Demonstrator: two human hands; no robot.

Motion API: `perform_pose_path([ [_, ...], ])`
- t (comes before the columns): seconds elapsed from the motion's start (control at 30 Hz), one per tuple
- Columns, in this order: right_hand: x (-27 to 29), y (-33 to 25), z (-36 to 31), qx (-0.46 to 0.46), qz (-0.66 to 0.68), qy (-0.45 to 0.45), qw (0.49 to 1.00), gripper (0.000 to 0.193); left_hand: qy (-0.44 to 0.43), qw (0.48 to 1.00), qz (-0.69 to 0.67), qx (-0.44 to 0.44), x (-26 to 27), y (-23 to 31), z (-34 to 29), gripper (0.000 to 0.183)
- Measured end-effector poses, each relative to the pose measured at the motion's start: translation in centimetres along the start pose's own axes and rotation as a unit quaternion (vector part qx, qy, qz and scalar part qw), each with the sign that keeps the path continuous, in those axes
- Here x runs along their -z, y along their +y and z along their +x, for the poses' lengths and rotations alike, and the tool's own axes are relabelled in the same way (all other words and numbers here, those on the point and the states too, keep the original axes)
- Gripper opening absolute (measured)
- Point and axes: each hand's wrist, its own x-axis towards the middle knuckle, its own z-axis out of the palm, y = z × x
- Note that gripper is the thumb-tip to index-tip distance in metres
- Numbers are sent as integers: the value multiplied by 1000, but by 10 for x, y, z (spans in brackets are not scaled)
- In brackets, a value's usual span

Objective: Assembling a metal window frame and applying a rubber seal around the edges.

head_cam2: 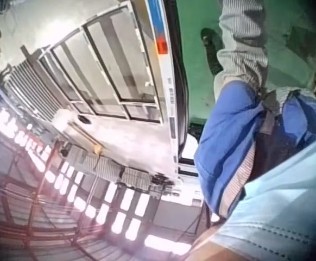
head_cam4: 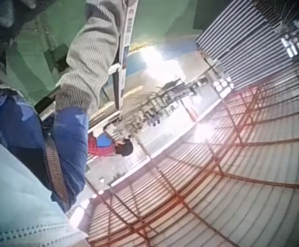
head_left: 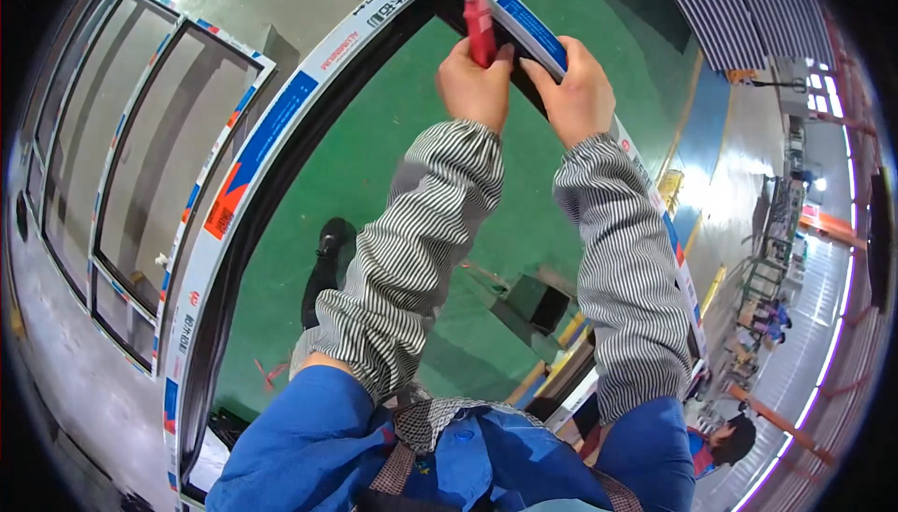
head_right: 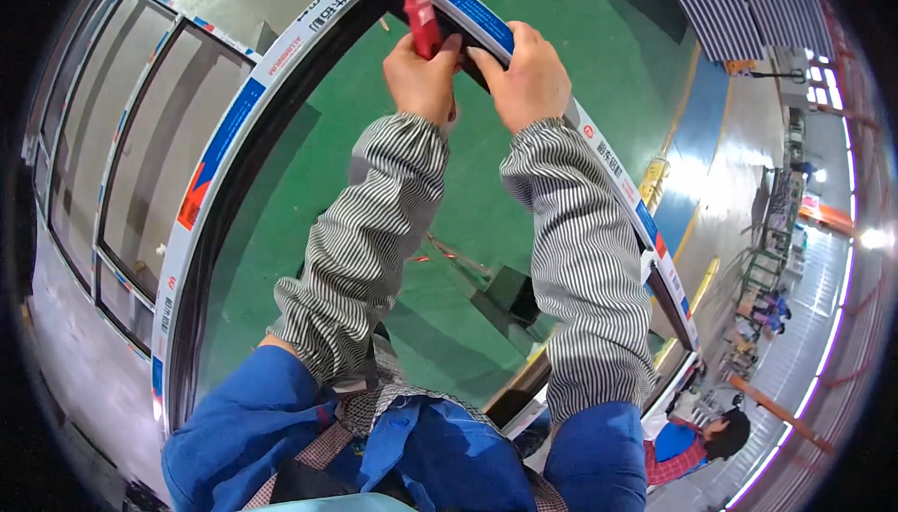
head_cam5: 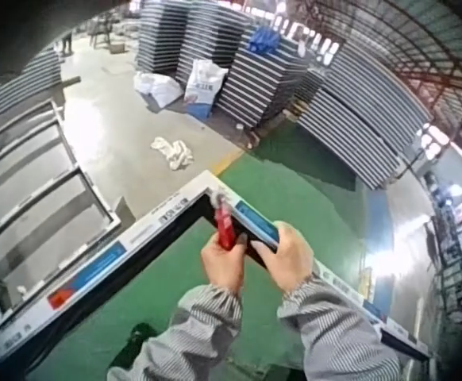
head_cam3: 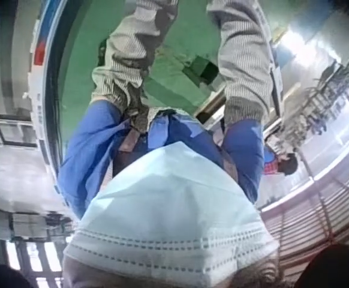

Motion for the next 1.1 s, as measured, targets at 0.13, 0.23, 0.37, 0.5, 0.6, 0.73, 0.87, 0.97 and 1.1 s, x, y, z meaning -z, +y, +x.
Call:
perform_pose_path([
  [0.13,-1,-3,1,-32,-16,23,999,40,-21,999,-18,43,-3,2,-2,18],
  [0.23,-3,-4,4,-43,-39,43,997,39,-24,996,-62,60,-6,3,2,17],
  [0.37,1,-7,10,-54,-18,-19,998,44,-35,994,-85,66,1,6,7,18],
  [0.5,-1,7,11,76,-29,-66,994,59,-92,982,-128,106,11,9,-2,19],
  [0.6,-3,-16,15,84,-110,-87,987,66,-105,990,6,92,19,14,1,22],
  [0.73,-14,-24,15,47,-144,-35,988,60,-77,995,65,19,22,15,3,27],
  [0.87,-13,-25,18,33,-121,1,992,52,-97,992,85,2,26,13,-4,30],
  [0.97,-16,-28,18,23,-105,5,994,51,-31,992,-50,112,33,-2,-31,27],
  [1.1,-20,-35,21,44,-165,8,985,57,-102,957,-85,258,62,-10,-82,34],
])
